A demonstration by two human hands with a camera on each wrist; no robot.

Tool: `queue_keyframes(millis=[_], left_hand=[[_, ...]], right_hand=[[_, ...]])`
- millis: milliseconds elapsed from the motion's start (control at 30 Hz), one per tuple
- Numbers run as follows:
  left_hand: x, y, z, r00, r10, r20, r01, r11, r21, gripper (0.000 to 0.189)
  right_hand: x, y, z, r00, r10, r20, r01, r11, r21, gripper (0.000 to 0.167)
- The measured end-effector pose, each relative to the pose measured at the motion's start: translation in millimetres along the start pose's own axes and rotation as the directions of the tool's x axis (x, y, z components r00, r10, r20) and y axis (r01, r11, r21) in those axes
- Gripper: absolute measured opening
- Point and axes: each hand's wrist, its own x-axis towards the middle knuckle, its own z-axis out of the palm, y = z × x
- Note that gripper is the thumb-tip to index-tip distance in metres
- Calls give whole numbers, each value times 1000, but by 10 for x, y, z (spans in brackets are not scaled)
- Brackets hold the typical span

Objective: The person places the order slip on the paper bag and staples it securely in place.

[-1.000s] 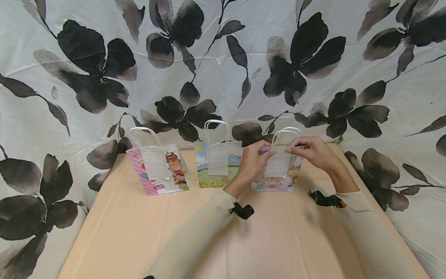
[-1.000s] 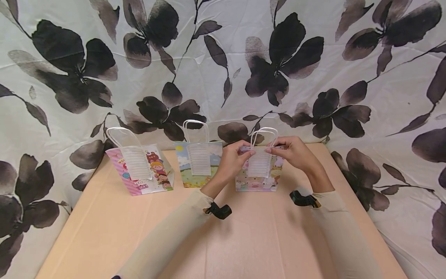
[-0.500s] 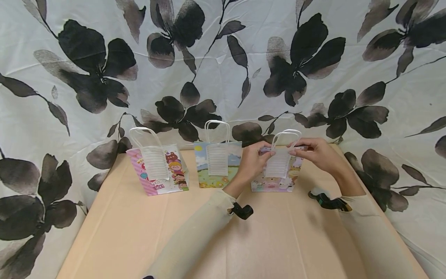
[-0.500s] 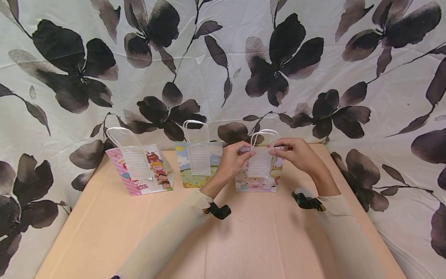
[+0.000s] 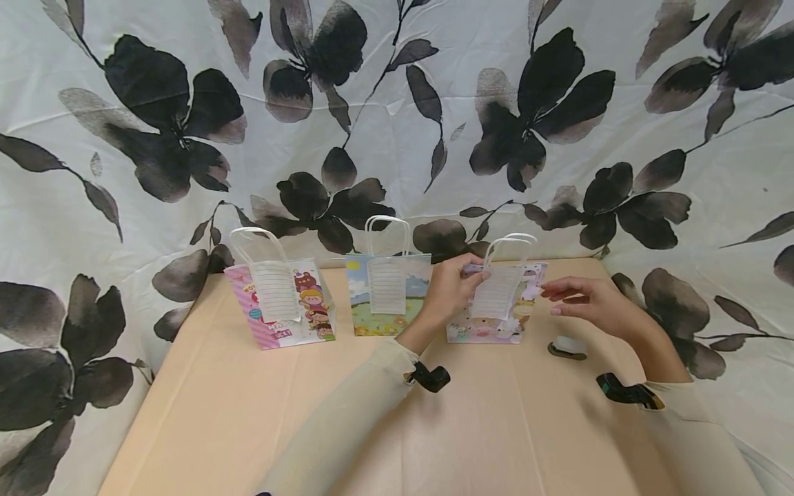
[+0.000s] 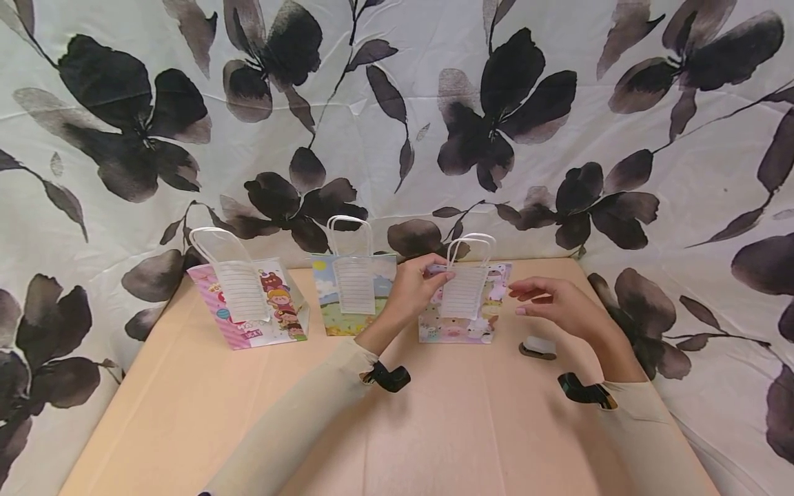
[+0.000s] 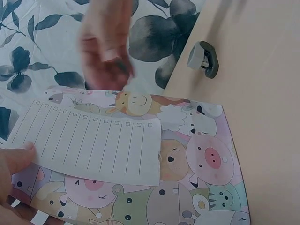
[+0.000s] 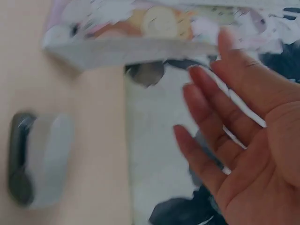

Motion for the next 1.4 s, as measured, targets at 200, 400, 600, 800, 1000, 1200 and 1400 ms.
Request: queue_keyframes(millis=[200, 400, 600, 800, 1000, 1200, 1400], left_hand=[[1, -2, 2, 1000, 4, -3, -4, 1000, -1, 15], [-3, 2, 2, 1000, -2, 3, 2, 1000, -15, 16], [-2, -6, 1, 1000, 7, -4, -7, 1000, -21, 15], [2, -11, -6, 1000, 10, 6, -10, 1000, -28, 15], [-2, -7, -2, 1000, -9, 20, 10, 999, -48, 15], [4, -9, 3, 1000, -3, 15, 4, 998, -61, 14], [-1, -15, 1, 1000, -11, 27, 13, 997, -71, 15]], right_hand=[[-247, 265, 68, 991, 87, 97, -85, 996, -30, 37], [-442, 490, 128, 984, 127, 126, -131, 991, 28, 42], [-542, 600, 180, 985, 124, 122, -129, 991, 36, 42], [-542, 717, 253, 985, 149, 89, -150, 989, 3, 44], [-530, 806, 325, 976, 201, 85, -198, 979, -42, 44], [-498, 772, 344, 973, 221, 72, -214, 972, -97, 38], [-420, 662, 309, 979, 194, 58, -188, 978, -95, 29]])
